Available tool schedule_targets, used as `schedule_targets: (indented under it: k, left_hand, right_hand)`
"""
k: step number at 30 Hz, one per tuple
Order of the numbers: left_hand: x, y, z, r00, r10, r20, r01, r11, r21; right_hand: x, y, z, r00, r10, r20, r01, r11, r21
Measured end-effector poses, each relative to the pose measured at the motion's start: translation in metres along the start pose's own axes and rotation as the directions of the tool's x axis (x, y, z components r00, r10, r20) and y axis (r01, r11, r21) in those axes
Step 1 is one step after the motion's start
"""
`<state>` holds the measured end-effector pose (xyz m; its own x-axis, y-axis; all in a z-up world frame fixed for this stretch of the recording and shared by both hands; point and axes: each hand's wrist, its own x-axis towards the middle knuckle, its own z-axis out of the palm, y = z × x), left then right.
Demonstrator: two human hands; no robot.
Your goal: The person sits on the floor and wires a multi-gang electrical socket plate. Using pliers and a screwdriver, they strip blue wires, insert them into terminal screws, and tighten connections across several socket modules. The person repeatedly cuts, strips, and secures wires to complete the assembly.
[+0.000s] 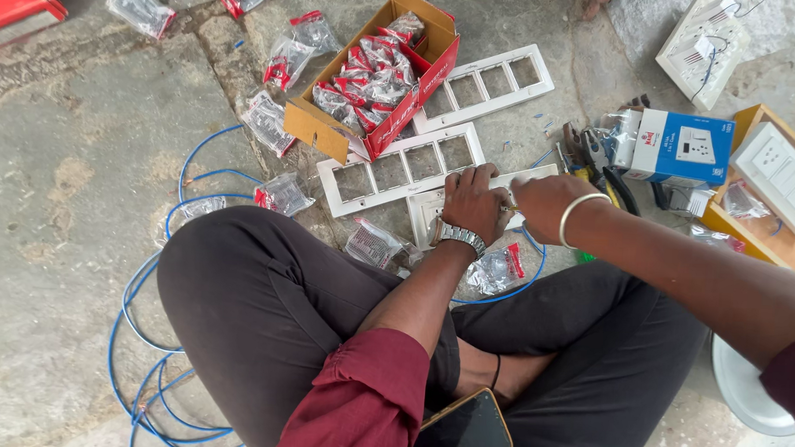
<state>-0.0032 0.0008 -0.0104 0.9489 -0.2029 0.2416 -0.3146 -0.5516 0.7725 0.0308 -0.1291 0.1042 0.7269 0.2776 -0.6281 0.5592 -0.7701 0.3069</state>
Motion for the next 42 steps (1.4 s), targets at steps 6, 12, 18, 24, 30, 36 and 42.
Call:
schedule_targets:
  k: [6, 12, 18, 24, 30, 36, 42]
  left_hand:
    - [0.001, -0.005, 0.005, 0.999, 0.040, -0.021, -0.038, 0.996, 0.082]
    - [0.000, -0.004, 0.010, 1.000, -0.021, 0.015, 0.021, 1.000, -0.011]
    - [0.010, -0.004, 0.027, 0.981, -0.123, 0.152, 0.070, 0.945, 0.319]
    - [0.025, -0.013, 0.026, 0.895, -0.208, 0.394, 0.150, 0.973, 0.173]
    - [0.023, -0.005, 0.029, 0.873, -0.229, 0.431, 0.181, 0.972, 0.151]
    - [0.021, -0.009, 0.034, 0.895, -0.203, 0.398, 0.156, 0.977, 0.148]
    - [0.023, -0.007, 0.032, 0.883, -0.216, 0.416, 0.161, 0.973, 0.163]
  right_hand:
    - [-0.001, -0.002, 0.012, 0.985, -0.163, -0.057, 0.152, 0.974, -0.167]
    - [0.026, 0.017, 0.010, 0.745, 0.398, 0.535, -0.653, 0.598, 0.464]
    - [-0.013, 0.006, 0.011, 0.997, -0.001, -0.082, 0.009, 0.995, 0.097]
    - [-0.056, -0.029, 0.014, 0.981, -0.158, -0.109, 0.132, 0.968, -0.215]
    - [-0.075, -0.050, 0.036, 0.988, -0.030, -0.149, 0.014, 0.994, -0.107]
    - [-0.064, -0.046, 0.064, 0.905, 0.374, -0.203, -0.192, 0.784, 0.590]
    - [-0.046, -0.012, 0.090, 0.870, 0.351, 0.347, -0.305, -0.172, 0.937]
